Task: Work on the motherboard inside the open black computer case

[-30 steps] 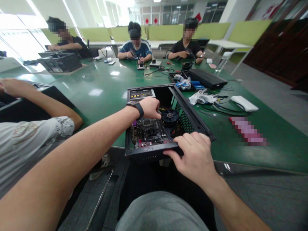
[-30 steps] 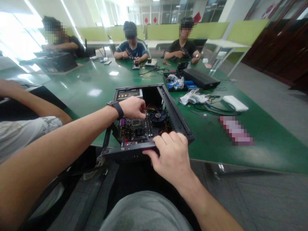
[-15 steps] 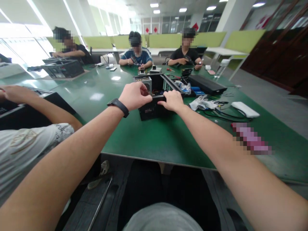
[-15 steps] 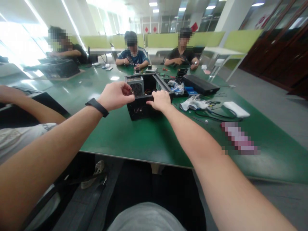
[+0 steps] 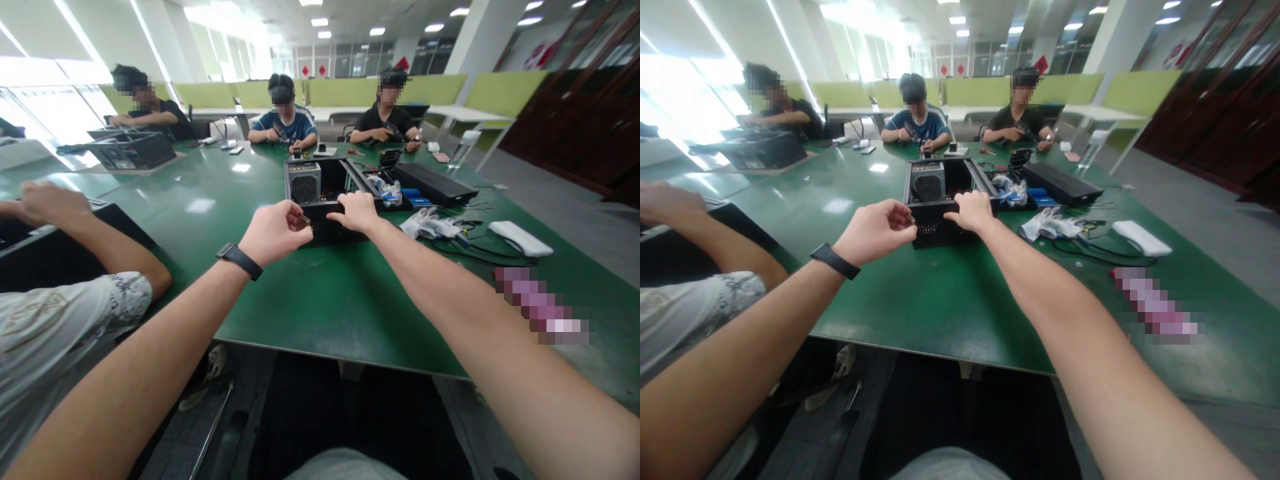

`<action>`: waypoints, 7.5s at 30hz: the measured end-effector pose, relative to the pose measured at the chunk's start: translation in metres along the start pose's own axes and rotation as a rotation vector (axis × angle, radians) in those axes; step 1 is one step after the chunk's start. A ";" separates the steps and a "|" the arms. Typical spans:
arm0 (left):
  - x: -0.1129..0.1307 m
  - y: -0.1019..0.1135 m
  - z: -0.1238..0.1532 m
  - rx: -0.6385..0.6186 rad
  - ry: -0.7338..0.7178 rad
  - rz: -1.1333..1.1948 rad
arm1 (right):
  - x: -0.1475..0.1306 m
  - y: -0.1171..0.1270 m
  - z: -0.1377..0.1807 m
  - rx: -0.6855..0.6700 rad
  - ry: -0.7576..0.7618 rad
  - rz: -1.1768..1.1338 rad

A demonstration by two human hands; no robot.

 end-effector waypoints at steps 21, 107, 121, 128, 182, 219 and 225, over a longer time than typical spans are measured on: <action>0.054 -0.041 -0.003 -0.493 -0.347 -0.564 | -0.084 0.118 0.283 0.113 0.054 -0.216; 0.054 -0.105 0.012 -0.893 -0.241 -0.831 | -0.092 0.122 0.324 0.196 0.007 -0.304; 0.054 -0.104 0.012 -0.893 -0.254 -0.815 | -0.093 0.122 0.324 0.196 0.014 -0.299; 0.054 -0.104 0.013 -0.901 -0.274 -0.837 | -0.092 0.123 0.325 0.203 0.015 -0.301; 0.004 0.009 -0.012 0.000 -0.032 0.034 | 0.010 -0.010 -0.026 0.039 -0.088 0.021; 0.040 -0.100 0.004 -0.799 -0.271 -0.698 | -0.082 0.124 0.317 0.162 0.026 -0.348; 0.041 -0.101 0.001 -0.826 -0.243 -0.770 | -0.082 0.125 0.317 0.166 0.018 -0.364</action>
Point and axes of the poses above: each hand's wrist, its own z-axis away from the middle knuckle, its own y-axis out of the back of the hand, x = y × z, the point moved 2 cm from there along -z, towards the middle knuckle, and after that the axes turned 1 degree about y, right-handed, at the moved point
